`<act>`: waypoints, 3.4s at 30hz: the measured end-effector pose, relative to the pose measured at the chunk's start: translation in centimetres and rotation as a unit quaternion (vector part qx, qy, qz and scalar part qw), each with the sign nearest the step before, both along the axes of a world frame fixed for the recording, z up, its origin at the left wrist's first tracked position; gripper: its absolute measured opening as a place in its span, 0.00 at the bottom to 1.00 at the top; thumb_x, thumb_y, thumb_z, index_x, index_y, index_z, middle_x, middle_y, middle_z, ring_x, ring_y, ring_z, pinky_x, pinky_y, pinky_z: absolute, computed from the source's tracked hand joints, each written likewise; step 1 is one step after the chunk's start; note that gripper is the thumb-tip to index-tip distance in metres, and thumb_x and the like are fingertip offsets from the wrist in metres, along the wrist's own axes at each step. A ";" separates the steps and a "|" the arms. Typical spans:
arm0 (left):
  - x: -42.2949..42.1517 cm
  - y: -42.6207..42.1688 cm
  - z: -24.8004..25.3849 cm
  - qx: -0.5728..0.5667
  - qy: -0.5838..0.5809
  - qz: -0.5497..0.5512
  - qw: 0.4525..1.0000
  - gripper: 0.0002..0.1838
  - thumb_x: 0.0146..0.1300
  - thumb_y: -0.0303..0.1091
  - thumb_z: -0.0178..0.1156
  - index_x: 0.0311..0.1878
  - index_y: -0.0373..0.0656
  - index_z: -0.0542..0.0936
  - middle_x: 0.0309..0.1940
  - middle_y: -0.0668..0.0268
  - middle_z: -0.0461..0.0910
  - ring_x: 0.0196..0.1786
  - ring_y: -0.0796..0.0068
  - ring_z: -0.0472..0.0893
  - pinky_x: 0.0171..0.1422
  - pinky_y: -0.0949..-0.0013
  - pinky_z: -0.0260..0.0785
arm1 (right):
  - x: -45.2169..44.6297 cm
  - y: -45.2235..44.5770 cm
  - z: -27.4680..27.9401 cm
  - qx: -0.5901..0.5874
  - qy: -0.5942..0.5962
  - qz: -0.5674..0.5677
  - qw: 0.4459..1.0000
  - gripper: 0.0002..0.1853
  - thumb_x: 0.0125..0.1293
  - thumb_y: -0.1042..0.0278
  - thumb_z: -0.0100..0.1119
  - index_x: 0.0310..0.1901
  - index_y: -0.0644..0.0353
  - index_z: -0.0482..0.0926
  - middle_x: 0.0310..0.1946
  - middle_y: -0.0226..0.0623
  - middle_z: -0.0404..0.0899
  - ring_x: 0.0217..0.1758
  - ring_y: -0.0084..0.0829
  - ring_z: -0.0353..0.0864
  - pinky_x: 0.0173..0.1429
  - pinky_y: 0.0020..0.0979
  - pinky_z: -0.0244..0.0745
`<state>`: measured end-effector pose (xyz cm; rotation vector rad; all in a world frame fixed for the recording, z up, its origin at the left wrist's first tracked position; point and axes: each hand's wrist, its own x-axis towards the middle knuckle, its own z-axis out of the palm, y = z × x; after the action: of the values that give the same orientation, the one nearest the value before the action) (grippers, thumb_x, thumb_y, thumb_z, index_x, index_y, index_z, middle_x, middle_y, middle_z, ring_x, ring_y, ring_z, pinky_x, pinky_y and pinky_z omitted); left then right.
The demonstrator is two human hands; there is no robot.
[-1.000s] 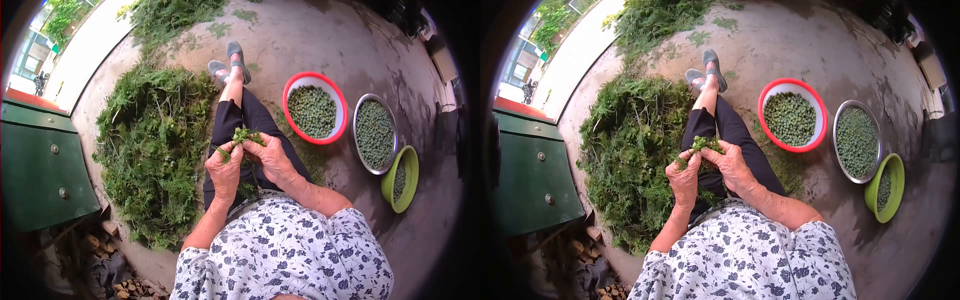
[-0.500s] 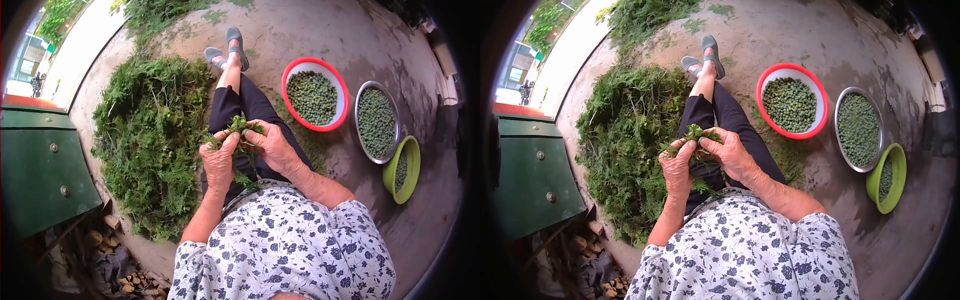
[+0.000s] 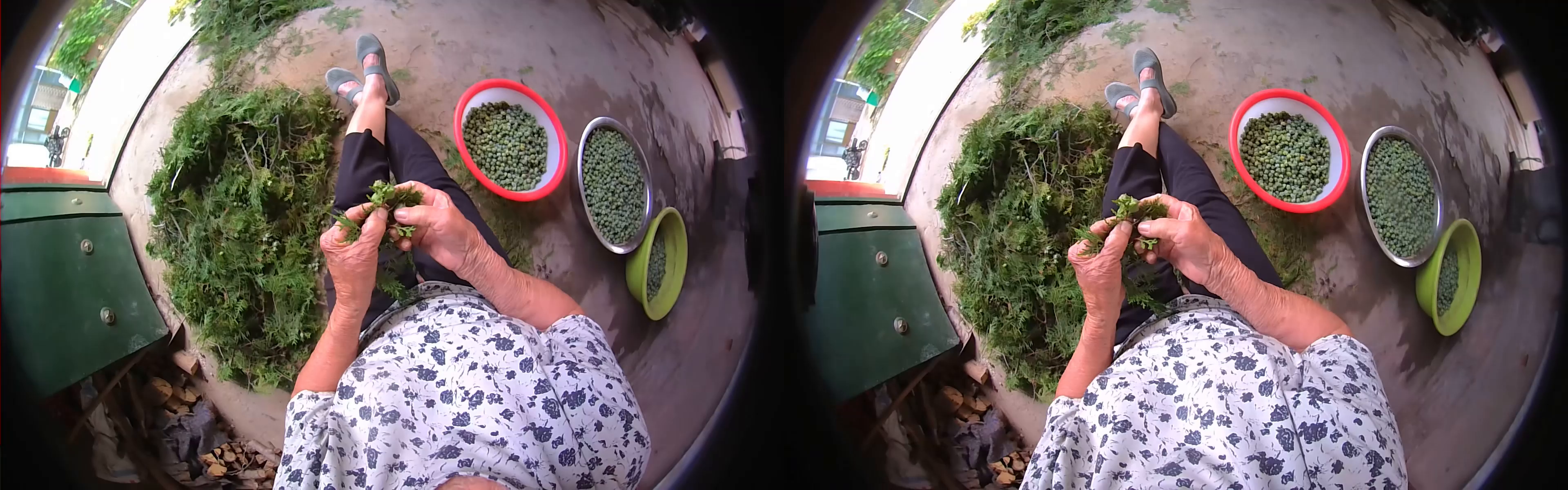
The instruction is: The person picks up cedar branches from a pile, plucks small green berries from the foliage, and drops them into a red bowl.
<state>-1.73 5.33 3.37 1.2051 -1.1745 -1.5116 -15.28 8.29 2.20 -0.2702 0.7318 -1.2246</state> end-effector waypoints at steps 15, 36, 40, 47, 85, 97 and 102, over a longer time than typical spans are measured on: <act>0.3 0.0 -0.5 -0.040 -0.040 0.016 0.998 0.05 0.57 0.25 0.61 0.35 0.35 0.81 0.25 0.74 0.78 0.29 0.89 0.71 0.34 0.81 0.64 | -0.6 0.1 -1.1 0.018 -0.047 -0.018 0.999 0.14 0.61 0.75 0.47 0.49 0.62 0.71 0.41 0.37 0.77 0.33 0.27 0.77 0.34 0.28 0.74; 0.9 -0.8 0.2 0.175 0.110 -0.048 0.977 0.03 0.51 0.22 0.61 0.30 0.39 0.79 0.25 0.71 0.78 0.25 0.85 0.74 0.31 0.80 0.66 | -3.2 -1.3 0.1 -0.113 0.120 0.109 0.980 0.24 0.57 0.63 0.64 0.54 0.61 0.71 0.33 0.26 0.76 0.23 0.12 0.69 0.24 0.15 0.65; 0.8 -1.0 0.5 0.169 0.097 -0.061 0.979 0.03 0.51 0.22 0.61 0.30 0.39 0.79 0.24 0.71 0.78 0.25 0.85 0.74 0.31 0.80 0.66 | -3.2 -1.1 -0.2 -0.124 0.202 0.159 0.959 0.22 0.57 0.67 0.62 0.53 0.61 0.72 0.34 0.26 0.75 0.31 0.12 0.70 0.34 0.16 0.66; 0.6 -1.0 0.4 0.151 0.035 -0.076 0.985 0.02 0.50 0.23 0.62 0.28 0.38 0.79 0.22 0.74 0.76 0.24 0.87 0.71 0.29 0.80 0.64 | -3.5 -0.9 0.4 -0.226 0.415 0.189 0.861 0.17 0.60 0.71 0.57 0.50 0.65 0.70 0.39 0.33 0.73 0.41 0.22 0.72 0.47 0.25 0.68; -0.3 -1.2 2.5 0.241 0.011 -0.220 0.945 0.04 0.41 0.27 0.60 0.22 0.39 0.76 0.17 0.73 0.72 0.20 0.84 0.69 0.27 0.79 0.60 | -4.9 1.3 1.1 -0.268 0.453 0.269 0.806 0.14 0.62 0.68 0.54 0.45 0.67 0.69 0.35 0.48 0.72 0.39 0.48 0.75 0.42 0.42 0.67; -0.5 -0.5 2.5 0.143 -0.161 -0.343 0.915 0.04 0.42 0.25 0.61 0.24 0.36 0.79 0.16 0.77 0.71 0.21 0.87 0.67 0.27 0.77 0.58 | -4.8 3.9 3.6 -0.333 0.658 0.278 0.615 0.09 0.56 0.77 0.48 0.39 0.68 0.66 0.33 0.49 0.67 0.36 0.48 0.75 0.37 0.41 0.71; -0.4 -1.5 5.2 0.196 -0.070 -0.231 0.950 0.03 0.44 0.25 0.62 0.24 0.38 0.77 0.18 0.74 0.74 0.21 0.86 0.71 0.28 0.79 0.63 | -7.6 3.4 0.4 -0.256 0.553 0.141 0.780 0.07 0.60 0.72 0.50 0.39 0.63 0.70 0.27 0.40 0.73 0.27 0.32 0.76 0.31 0.31 0.71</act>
<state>-2.10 3.86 8.55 1.3761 -1.3581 -2.1164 -22.92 11.64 2.60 -1.5968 1.2720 -0.8641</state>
